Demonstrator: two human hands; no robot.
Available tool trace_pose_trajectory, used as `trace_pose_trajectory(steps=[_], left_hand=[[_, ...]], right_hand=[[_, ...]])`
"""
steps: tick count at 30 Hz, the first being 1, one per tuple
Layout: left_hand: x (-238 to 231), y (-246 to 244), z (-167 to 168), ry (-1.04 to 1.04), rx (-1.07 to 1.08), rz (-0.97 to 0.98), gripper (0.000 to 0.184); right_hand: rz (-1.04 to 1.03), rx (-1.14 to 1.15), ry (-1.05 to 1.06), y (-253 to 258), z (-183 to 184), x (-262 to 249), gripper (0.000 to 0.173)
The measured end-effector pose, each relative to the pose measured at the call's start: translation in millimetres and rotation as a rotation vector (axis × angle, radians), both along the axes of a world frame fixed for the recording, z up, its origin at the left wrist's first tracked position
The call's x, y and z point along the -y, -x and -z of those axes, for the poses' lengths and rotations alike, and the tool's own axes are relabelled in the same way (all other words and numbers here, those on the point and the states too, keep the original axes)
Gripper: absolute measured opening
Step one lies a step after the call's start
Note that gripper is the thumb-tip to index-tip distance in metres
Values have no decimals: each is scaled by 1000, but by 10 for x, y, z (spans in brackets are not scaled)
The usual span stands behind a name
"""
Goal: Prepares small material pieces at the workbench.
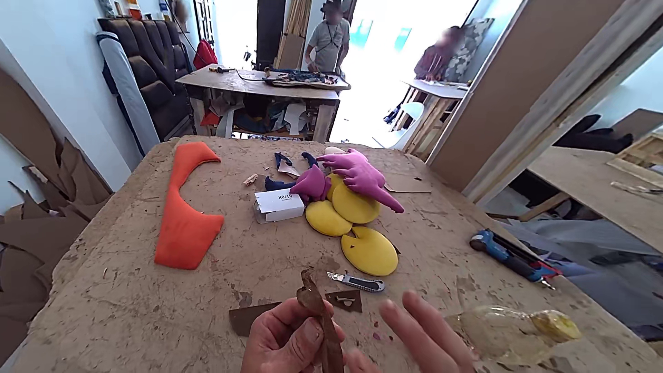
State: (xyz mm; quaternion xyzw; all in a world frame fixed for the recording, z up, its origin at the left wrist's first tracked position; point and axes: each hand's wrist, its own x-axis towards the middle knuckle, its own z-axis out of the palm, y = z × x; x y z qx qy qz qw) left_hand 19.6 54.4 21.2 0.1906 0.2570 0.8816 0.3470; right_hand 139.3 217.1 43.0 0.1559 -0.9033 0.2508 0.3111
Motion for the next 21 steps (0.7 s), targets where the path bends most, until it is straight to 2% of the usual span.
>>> trace_pose_trajectory(steps=[7, 21], left_hand=[[44, -77, 22, 29, -105, 88, 20], [120, -76, 67, 4, -54, 101, 21]], right_hand=[[126, -90, -229, 380, -30, -186, 59], [168, -89, -232, 399, -209, -319, 62]])
